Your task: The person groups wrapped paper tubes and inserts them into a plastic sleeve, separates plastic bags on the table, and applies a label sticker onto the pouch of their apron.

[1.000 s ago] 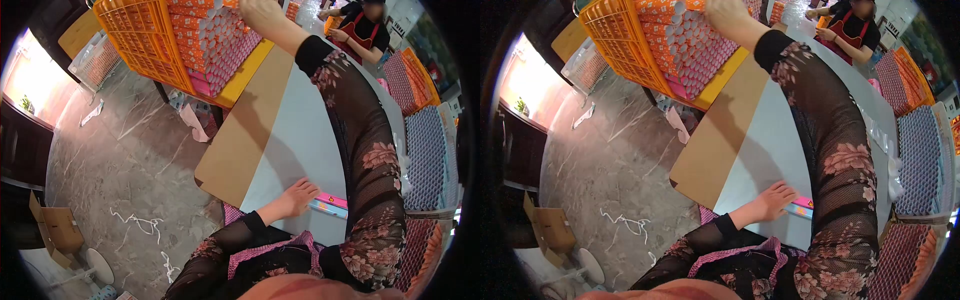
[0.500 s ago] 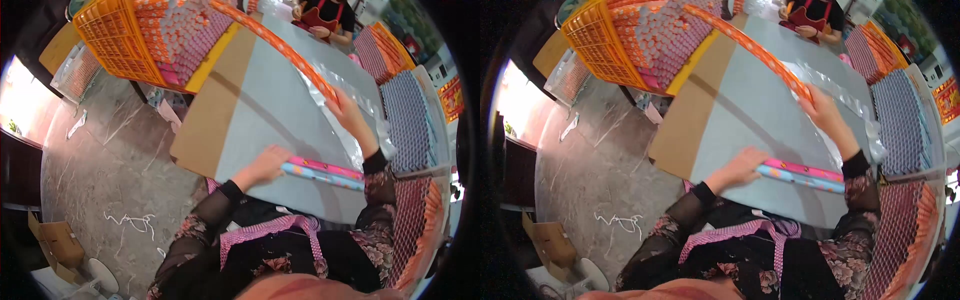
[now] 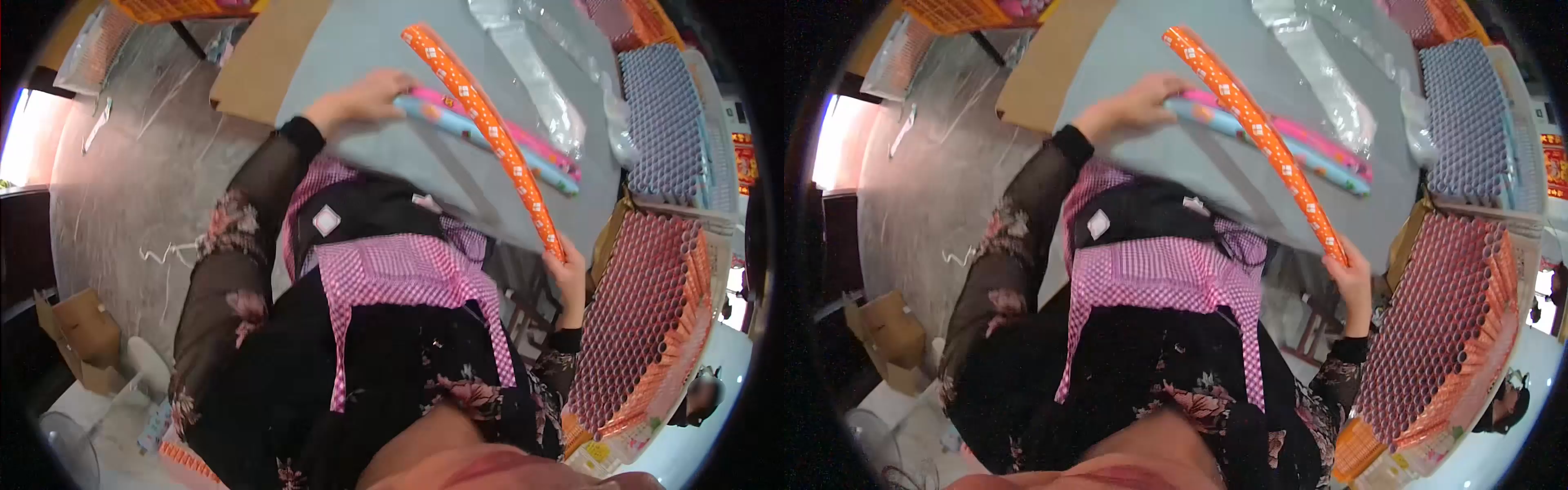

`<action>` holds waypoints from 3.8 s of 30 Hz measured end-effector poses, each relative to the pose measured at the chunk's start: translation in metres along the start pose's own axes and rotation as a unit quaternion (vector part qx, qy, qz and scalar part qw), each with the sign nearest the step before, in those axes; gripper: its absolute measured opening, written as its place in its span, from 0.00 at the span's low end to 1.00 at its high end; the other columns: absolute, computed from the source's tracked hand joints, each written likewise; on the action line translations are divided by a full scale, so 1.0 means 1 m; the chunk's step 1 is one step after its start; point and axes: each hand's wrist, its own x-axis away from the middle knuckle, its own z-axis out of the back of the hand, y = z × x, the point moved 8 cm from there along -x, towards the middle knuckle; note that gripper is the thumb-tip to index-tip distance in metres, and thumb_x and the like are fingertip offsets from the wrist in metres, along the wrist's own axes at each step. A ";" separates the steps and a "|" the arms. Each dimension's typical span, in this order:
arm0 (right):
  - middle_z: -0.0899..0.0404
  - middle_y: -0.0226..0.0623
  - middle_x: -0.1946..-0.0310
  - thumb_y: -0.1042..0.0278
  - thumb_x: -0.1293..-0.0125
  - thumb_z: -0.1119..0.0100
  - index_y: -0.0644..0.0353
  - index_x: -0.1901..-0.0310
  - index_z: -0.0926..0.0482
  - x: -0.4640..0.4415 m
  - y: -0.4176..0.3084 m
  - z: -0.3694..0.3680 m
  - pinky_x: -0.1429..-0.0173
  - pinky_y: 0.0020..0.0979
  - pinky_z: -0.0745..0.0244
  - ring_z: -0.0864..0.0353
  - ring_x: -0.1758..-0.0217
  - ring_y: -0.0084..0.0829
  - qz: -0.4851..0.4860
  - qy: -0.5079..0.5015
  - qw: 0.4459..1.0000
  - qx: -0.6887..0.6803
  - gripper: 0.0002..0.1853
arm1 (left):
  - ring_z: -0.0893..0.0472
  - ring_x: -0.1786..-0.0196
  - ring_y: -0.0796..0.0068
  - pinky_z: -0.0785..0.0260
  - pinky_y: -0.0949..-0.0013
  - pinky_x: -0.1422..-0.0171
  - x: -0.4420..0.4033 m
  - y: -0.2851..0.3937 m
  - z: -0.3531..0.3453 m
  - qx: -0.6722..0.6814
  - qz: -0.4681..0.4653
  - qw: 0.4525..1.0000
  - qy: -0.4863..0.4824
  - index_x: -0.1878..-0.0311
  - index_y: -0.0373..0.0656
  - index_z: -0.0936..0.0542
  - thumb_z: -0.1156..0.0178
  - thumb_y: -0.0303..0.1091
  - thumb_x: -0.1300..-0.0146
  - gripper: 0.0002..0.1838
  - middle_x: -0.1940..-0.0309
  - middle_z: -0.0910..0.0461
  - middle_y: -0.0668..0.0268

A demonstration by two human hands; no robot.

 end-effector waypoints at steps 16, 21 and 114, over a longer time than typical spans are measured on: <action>0.25 0.36 0.57 0.76 0.40 0.40 0.67 0.46 0.24 0.025 0.050 0.025 0.52 0.24 0.31 0.26 0.56 0.26 0.045 -0.102 0.981 0.161 0.19 | 0.28 0.38 0.57 0.38 0.57 0.32 -0.005 0.002 0.004 -0.031 0.006 0.995 -0.093 0.31 0.44 0.33 0.36 0.35 0.42 0.35 0.40 0.28 0.54; 0.26 0.37 0.60 0.72 0.38 0.40 0.66 0.43 0.25 -0.024 0.070 0.028 0.48 0.27 0.33 0.27 0.55 0.32 0.116 -0.115 0.972 0.168 0.21 | 0.32 0.34 0.57 0.45 0.57 0.27 -0.005 -0.003 0.002 -0.032 0.020 0.993 -0.110 0.30 0.45 0.35 0.39 0.37 0.39 0.33 0.38 0.29 0.56; 0.35 0.49 0.35 0.50 0.48 0.30 0.63 0.29 0.41 -0.161 -0.108 -0.152 0.27 0.47 0.42 0.37 0.31 0.51 0.426 -0.022 0.830 0.359 0.48 | 0.39 0.29 0.42 0.54 0.46 0.23 0.001 0.018 -0.020 -0.076 -0.019 0.979 -0.189 0.27 0.36 0.42 0.36 0.58 0.42 0.48 0.32 0.37 0.42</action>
